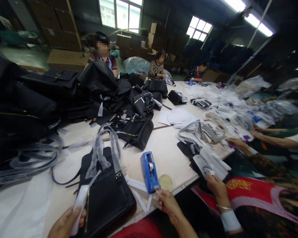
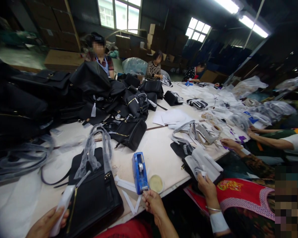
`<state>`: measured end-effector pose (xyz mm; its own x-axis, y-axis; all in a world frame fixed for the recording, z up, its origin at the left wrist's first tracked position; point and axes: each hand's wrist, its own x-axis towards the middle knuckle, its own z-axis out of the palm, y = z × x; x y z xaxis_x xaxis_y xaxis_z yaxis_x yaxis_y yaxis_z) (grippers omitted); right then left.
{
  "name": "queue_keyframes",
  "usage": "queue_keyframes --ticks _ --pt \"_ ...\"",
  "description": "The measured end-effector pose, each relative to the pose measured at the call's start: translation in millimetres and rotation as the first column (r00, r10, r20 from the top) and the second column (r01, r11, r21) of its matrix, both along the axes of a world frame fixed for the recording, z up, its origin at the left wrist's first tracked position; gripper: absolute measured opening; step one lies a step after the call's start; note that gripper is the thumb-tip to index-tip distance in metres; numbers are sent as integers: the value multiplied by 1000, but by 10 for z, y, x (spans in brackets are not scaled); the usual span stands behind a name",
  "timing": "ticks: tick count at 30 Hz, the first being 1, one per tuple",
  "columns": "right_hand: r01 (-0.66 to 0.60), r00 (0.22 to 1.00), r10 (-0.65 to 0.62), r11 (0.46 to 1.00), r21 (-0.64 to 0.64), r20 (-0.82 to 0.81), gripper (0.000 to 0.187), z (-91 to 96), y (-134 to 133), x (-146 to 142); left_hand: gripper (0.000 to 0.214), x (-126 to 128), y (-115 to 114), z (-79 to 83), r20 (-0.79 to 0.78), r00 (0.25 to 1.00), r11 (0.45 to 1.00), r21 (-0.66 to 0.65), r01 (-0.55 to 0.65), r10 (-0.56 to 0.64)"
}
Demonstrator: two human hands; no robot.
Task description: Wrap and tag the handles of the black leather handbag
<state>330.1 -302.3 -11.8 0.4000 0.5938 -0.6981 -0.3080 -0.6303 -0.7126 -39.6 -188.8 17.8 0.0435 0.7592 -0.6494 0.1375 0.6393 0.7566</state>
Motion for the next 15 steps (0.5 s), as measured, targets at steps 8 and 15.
queue_keyframes --ticks 8,15 --pt "-76 991 76 997 -2 107 31 3 9 14 46 56 -3 125 33 998 998 31 -54 53" --pt "-401 832 382 915 -39 403 36 -225 -153 -78 38 172 15 342 129 986 986 112 -123 108"
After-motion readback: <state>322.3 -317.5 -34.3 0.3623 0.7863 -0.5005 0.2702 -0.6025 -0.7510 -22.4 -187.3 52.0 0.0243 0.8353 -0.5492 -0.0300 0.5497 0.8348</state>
